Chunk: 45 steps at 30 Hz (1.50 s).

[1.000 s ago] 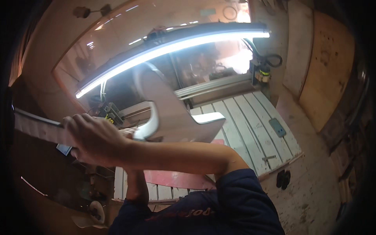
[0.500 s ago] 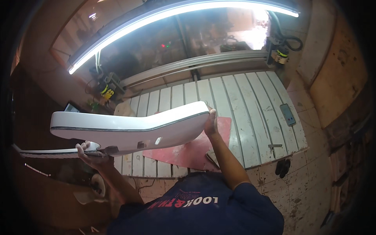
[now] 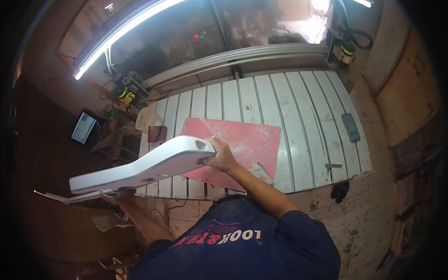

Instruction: The person sands the edges and inner surfaces of a white guitar body using a sanding block, rotating the body to reach different sides.

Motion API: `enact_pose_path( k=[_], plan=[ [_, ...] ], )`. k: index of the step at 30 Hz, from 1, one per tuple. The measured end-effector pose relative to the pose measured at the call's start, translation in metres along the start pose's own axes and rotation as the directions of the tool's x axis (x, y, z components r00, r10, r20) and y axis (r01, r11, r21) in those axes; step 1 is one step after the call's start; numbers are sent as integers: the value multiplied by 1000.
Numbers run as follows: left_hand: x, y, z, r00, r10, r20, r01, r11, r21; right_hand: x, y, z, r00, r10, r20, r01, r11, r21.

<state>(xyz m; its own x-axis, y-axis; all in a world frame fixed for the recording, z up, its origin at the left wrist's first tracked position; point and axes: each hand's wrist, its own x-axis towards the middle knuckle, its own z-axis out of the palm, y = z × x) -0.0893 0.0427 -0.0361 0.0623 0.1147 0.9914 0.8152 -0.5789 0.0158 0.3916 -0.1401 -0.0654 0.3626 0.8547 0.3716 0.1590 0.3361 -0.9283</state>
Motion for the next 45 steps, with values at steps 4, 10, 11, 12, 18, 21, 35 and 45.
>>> enact_pose_path(
  k=[4, 10, 11, 12, 18, 21, 35, 45],
  plan=[
    [-35, -75, -36, 967, 253, 28, -249, 915, 318, -23, 33, 21, 994, -62, 89, 82, 969, -235],
    [-28, 8, -20, 941, 337, 22, -319, 868, 380, -35, 19, 18, 977, -203, 64, 211, 887, -412],
    [-24, 11, -24, 927, 374, 36, -352, 831, 431, -32, -2, 21, 949, -309, 71, 312, 871, -380],
    [-20, 12, -27, 915, 395, 84, -389, 806, 445, -29, -26, 25, 909, -410, 71, 408, 845, -345],
    [-29, -5, -26, 902, 421, 93, -420, 809, 411, -34, -19, 28, 905, -408, 120, 425, 870, -249],
    [-36, -12, -36, 936, 342, 81, -347, 866, 360, -49, 33, 25, 997, -42, 69, 62, 947, -315],
    [-68, -25, -34, 918, 349, 189, -397, 822, 409, -12, 4, 27, 990, 30, 137, 13, 952, -307],
    [-65, -46, -39, 801, 537, 263, -476, 307, 824, 37, -14, 57, 952, -264, 155, 290, 941, -174]
  ],
)
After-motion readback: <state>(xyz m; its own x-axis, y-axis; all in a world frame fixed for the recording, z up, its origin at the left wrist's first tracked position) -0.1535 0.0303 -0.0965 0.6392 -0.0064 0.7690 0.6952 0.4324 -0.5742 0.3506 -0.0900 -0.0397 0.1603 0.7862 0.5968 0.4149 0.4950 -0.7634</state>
